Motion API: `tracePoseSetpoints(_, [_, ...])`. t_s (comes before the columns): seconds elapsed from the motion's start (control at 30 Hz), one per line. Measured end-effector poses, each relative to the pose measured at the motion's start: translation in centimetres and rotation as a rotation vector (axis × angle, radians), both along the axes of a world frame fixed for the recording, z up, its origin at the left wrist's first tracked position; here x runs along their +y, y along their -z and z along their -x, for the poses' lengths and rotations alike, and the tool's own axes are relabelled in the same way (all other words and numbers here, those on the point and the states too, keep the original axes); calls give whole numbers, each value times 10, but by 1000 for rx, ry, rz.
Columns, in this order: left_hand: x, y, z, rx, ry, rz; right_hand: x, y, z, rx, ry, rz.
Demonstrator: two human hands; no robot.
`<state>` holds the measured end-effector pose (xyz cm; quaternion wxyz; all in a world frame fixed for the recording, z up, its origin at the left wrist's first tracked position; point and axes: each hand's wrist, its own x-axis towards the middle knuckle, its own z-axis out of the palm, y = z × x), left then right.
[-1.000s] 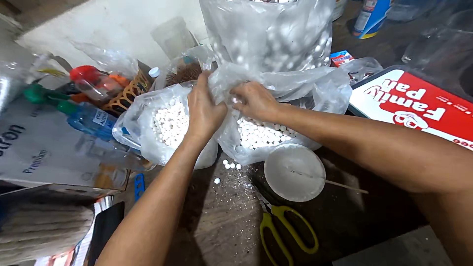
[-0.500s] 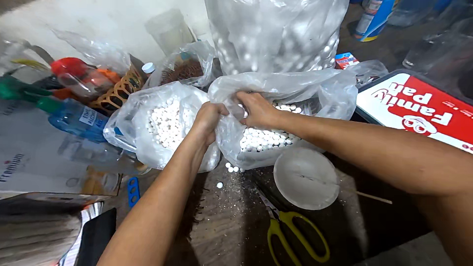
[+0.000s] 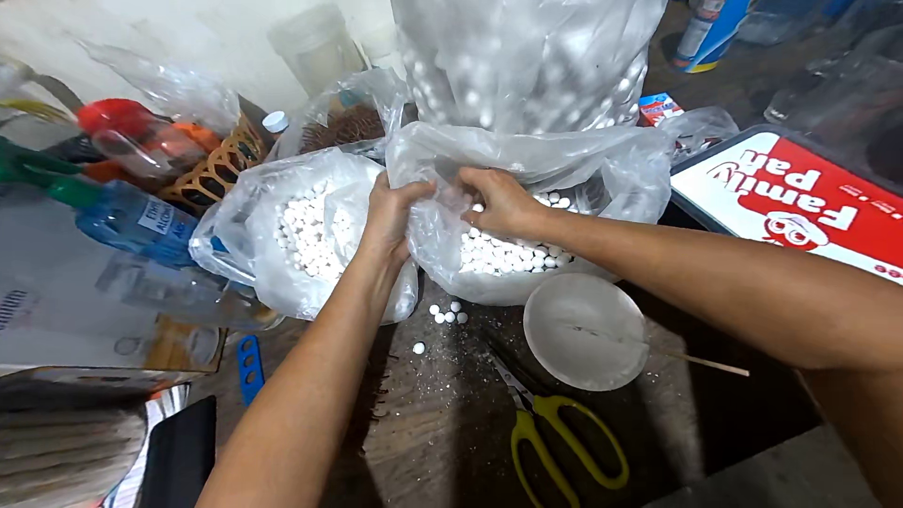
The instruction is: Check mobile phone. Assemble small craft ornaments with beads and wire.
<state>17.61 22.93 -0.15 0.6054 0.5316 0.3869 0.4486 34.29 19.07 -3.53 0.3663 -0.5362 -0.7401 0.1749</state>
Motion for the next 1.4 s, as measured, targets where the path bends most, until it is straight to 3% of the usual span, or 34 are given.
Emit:
tracePoseSetpoints(0.13, [9,-4,6,73,-96,-132,-15,-21,-15,-84,22,59])
tracePoseSetpoints(0.37, [16,-4,7,208,-170,-317,-28,-8,-39,-211,8,-244])
tracePoseSetpoints(0.5, [13,-3,12,411,-140,-411,-40,7,-37,-385,29,-84])
tracePoseSetpoints(0.57, [4,-6,17,499,-150,-599,-44,27,-28,-468,13,-86])
tracePoseSetpoints(0.67, [-23,-4,30,615,-208,-1081,-40,42,-23,-557,-10,-181])
tracePoseSetpoints(0.77, [-60,16,42,676,4,-1331,-31,41,-25,-574,-28,-266])
tracePoseSetpoints(0.9, [-75,65,51,802,350,-1308,-27,32,-28,-467,20,-253])
tracePoseSetpoints(1.1, [-90,82,44,878,457,-1273,-20,-2,-33,-158,91,125])
tracePoseSetpoints(1.23, [-90,75,50,778,382,-1280,-25,-16,-24,19,129,314])
tracePoseSetpoints(1.4, [-96,57,106,552,106,-1197,-47,-45,-11,310,215,538])
